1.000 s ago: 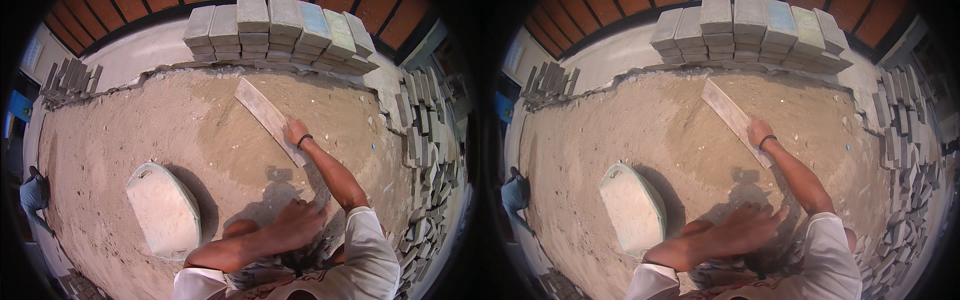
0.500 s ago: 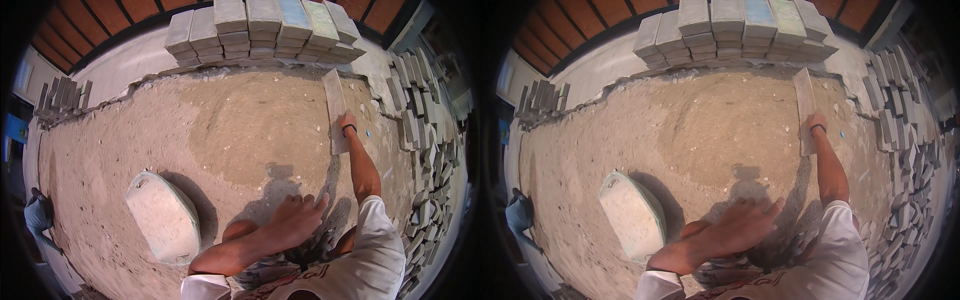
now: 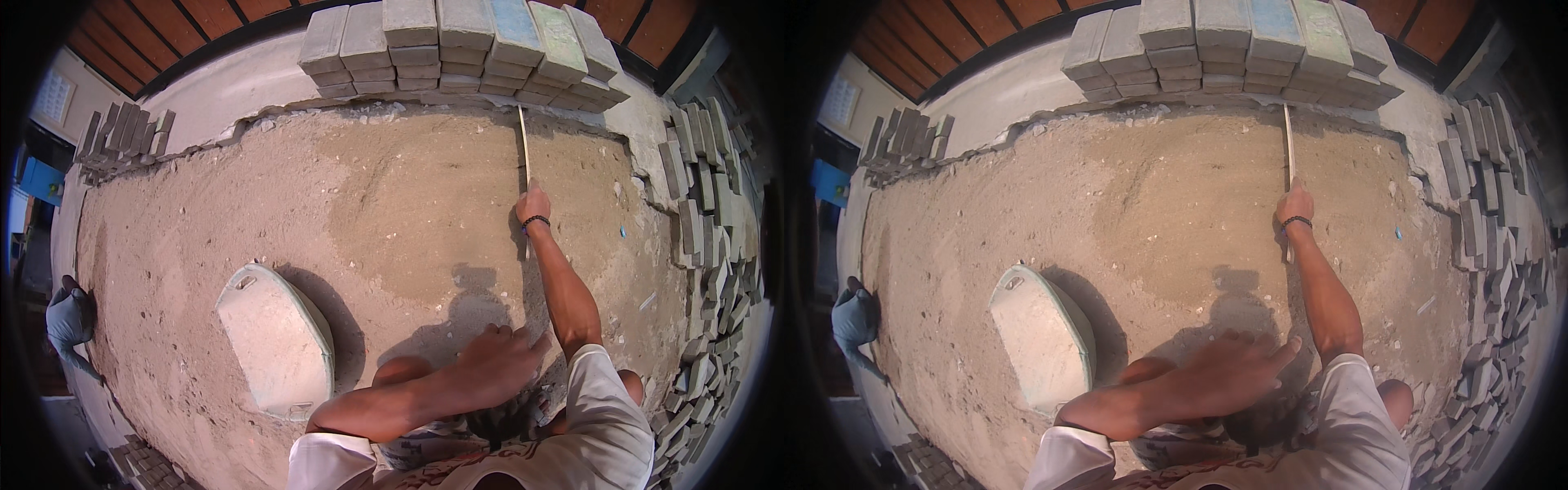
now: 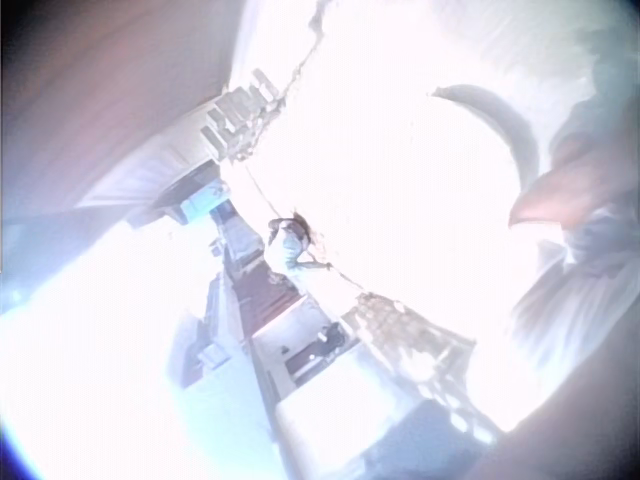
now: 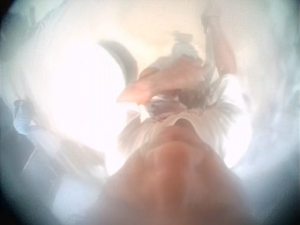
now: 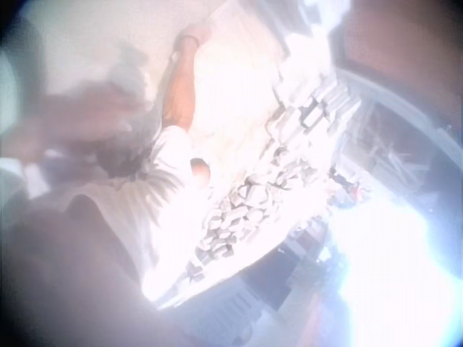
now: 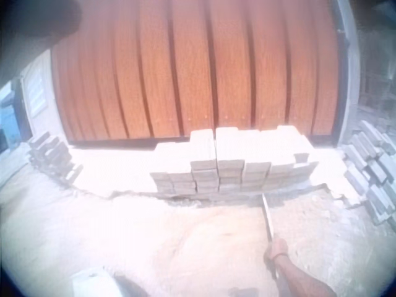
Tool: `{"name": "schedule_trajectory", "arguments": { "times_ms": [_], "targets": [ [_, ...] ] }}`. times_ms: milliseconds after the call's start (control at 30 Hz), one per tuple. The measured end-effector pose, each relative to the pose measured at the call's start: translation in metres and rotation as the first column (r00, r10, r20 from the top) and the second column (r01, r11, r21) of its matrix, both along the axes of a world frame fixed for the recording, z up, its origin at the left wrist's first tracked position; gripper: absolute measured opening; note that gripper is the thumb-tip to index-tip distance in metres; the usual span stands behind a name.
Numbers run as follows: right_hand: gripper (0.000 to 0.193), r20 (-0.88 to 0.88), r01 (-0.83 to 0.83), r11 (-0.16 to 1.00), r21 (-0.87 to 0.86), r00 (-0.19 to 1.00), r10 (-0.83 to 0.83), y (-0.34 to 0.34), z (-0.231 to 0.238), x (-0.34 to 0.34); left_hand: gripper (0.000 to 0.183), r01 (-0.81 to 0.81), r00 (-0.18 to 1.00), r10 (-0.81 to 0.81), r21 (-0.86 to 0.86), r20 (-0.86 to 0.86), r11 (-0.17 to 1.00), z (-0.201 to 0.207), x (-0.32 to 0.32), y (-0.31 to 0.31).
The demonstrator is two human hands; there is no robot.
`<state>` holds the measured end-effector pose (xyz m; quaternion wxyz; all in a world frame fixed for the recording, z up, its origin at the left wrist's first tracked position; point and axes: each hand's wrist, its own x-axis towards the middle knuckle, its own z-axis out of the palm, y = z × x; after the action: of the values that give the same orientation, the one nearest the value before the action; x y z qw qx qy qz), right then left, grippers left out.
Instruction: The person scoops sand into a basin using a hoe, mixes it, carries the basin to an outdoor area, pours the sand, and spreads it with a trowel. The person then uses a straight edge to level the sand near a brick wall.
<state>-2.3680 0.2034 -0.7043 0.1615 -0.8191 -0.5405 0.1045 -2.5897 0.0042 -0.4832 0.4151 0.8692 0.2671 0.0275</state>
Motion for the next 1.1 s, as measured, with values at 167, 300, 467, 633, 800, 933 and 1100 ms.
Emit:
{"name": "schedule_trajectory", "arguments": {
  "times_ms": [167, 300, 467, 633, 800, 933, 1100],
  "targets": [
    [0.037, -0.124, -0.290, 0.956, -0.041, 0.951, 0.283, 0.009, 0.005, -0.118, 0.048, -0.123, 0.982, 0.112, 0.061, 0.153, 0.991, -0.009, -0.001, -0.004],
    [0.042, -0.258, -0.258, 0.963, 0.083, 0.927, 0.270, 0.001, 0.011, -0.148, 0.045, -0.136, 0.984, 0.125, 0.083, 0.125, 0.987, -0.011, -0.005, -0.002],
    [0.048, -0.194, -0.116, 0.993, 0.027, 0.974, 0.119, 0.004, -0.002, -0.153, 0.031, -0.249, 0.945, 0.211, 0.129, 0.249, 0.960, -0.014, -0.011, -0.004],
    [0.051, -0.199, -0.400, 0.916, -0.002, 0.898, 0.392, -0.012, -0.017, -0.247, 0.026, -0.218, 0.952, 0.166, 0.188, 0.257, 0.958, -0.013, -0.008, 0.004],
    [0.050, -0.340, -0.583, 0.812, 0.029, 0.758, 0.556, -0.030, 0.003, -0.253, 0.028, -0.281, 0.918, 0.225, 0.138, 0.326, 0.950, -0.017, -0.015, 0.007],
    [0.052, -0.248, -0.296, 0.947, 0.121, 0.915, 0.318, -0.034, 0.010, -0.164, 0.031, -0.240, 0.927, 0.197, 0.100, 0.320, 0.966, -0.011, -0.019, 0.009],
    [0.051, -0.071, -0.164, 0.984, 0.068, 0.983, 0.168, -0.052, -0.013, -0.148, 0.033, -0.296, 0.907, 0.209, 0.199, 0.366, 0.934, -0.020, -0.015, 0.003]
  ]
}}
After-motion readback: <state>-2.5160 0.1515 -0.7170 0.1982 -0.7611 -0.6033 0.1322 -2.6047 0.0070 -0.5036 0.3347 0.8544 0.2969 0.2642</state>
